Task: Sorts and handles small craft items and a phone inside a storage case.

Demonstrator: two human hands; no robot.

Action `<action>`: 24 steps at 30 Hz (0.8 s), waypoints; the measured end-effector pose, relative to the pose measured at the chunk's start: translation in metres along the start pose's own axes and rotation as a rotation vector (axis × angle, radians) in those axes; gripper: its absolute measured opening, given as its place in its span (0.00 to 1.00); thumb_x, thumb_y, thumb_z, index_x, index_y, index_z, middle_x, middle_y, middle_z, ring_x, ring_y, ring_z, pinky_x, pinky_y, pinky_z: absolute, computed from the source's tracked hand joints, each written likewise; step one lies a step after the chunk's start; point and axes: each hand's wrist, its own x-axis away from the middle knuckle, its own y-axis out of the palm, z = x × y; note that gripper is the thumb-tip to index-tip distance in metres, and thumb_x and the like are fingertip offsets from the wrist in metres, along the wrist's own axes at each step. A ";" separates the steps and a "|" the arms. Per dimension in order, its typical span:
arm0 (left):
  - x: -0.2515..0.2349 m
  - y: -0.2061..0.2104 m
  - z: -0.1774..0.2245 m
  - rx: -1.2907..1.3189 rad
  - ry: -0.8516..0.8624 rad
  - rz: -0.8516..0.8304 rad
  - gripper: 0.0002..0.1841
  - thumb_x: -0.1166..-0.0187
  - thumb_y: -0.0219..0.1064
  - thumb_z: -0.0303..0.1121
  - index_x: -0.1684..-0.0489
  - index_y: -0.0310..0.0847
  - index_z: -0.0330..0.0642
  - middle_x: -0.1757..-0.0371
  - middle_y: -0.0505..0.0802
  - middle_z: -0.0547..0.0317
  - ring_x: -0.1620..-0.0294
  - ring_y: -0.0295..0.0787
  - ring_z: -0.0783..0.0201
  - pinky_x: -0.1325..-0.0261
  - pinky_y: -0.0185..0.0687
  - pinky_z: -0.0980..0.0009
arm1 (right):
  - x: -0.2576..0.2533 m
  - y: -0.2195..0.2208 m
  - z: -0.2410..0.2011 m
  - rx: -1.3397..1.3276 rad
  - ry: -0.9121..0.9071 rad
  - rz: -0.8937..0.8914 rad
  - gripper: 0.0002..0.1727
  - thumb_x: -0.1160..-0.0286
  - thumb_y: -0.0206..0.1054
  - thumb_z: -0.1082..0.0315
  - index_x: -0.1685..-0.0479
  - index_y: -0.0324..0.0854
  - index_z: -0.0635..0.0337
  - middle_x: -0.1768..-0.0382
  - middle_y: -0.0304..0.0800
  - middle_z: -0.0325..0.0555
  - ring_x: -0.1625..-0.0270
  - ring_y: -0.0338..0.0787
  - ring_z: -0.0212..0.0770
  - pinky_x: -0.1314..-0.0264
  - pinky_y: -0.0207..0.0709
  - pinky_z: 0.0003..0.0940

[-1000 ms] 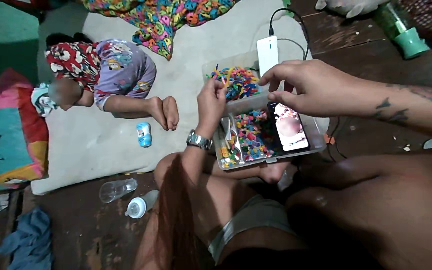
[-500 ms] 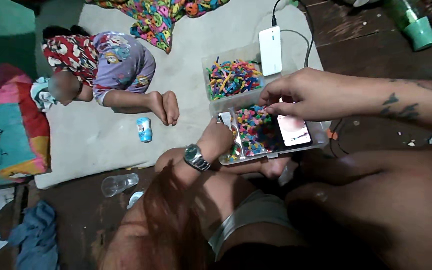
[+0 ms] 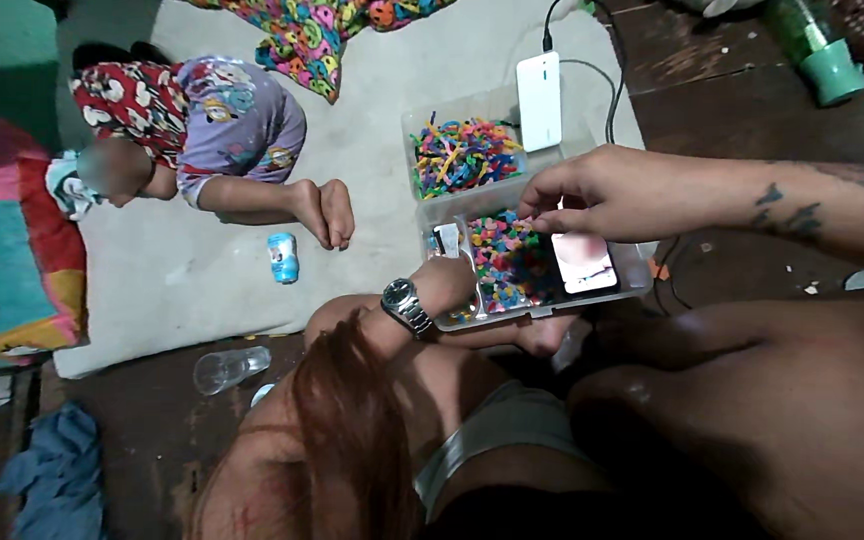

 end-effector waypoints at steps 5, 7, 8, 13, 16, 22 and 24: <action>0.023 -0.006 -0.001 0.150 0.046 0.159 0.08 0.20 0.64 0.23 0.51 0.87 0.33 0.44 0.88 0.40 0.47 0.90 0.41 0.47 0.86 0.44 | -0.001 0.002 0.001 -0.036 0.037 -0.029 0.10 0.14 0.64 0.67 0.44 0.87 0.57 0.54 0.92 0.43 0.57 0.90 0.37 0.48 0.84 0.41; 0.042 -0.016 -0.006 0.251 0.164 0.343 0.08 0.22 0.67 0.25 0.50 0.87 0.33 0.48 0.88 0.40 0.49 0.90 0.44 0.46 0.87 0.48 | -0.002 0.007 0.007 -0.052 0.013 -0.016 0.09 0.14 0.64 0.67 0.45 0.88 0.57 0.55 0.92 0.42 0.59 0.90 0.36 0.50 0.84 0.40; 0.055 -0.023 -0.006 0.314 0.238 0.443 0.08 0.21 0.67 0.26 0.51 0.87 0.33 0.50 0.88 0.42 0.51 0.89 0.48 0.46 0.86 0.51 | -0.002 0.011 0.011 -0.077 -0.016 0.007 0.09 0.14 0.64 0.66 0.46 0.88 0.57 0.56 0.92 0.42 0.61 0.89 0.36 0.53 0.84 0.39; 0.092 -0.045 0.012 0.652 0.477 1.069 0.05 0.21 0.66 0.27 0.61 0.85 0.35 0.59 0.85 0.54 0.64 0.84 0.72 0.59 0.85 0.78 | 0.005 0.007 -0.005 -0.435 -0.077 -0.272 0.16 0.14 0.62 0.56 0.34 0.77 0.52 0.54 0.88 0.35 0.57 0.88 0.25 0.54 0.84 0.26; 0.106 -0.050 0.022 0.778 0.459 1.264 0.06 0.20 0.67 0.28 0.59 0.84 0.33 0.57 0.84 0.54 0.64 0.83 0.74 0.61 0.85 0.80 | 0.013 -0.009 -0.025 -0.517 -0.095 -0.457 0.13 0.10 0.57 0.65 0.34 0.73 0.54 0.62 0.86 0.35 0.65 0.87 0.25 0.59 0.84 0.21; 0.237 -0.007 0.038 0.889 0.615 0.848 0.17 0.11 0.56 0.34 0.44 0.86 0.29 0.45 0.92 0.48 0.42 0.89 0.62 0.35 0.82 0.67 | 0.023 -0.038 -0.025 -0.473 0.072 -0.148 0.13 0.08 0.55 0.61 0.36 0.77 0.56 0.69 0.80 0.35 0.74 0.78 0.24 0.70 0.74 0.20; 0.277 0.081 0.039 0.885 0.206 0.892 0.20 0.14 0.53 0.35 0.42 0.86 0.28 0.41 0.92 0.49 0.38 0.88 0.63 0.28 0.77 0.67 | 0.019 -0.039 -0.016 -0.478 0.170 -0.088 0.15 0.07 0.52 0.60 0.33 0.75 0.56 0.71 0.75 0.35 0.77 0.74 0.25 0.73 0.70 0.20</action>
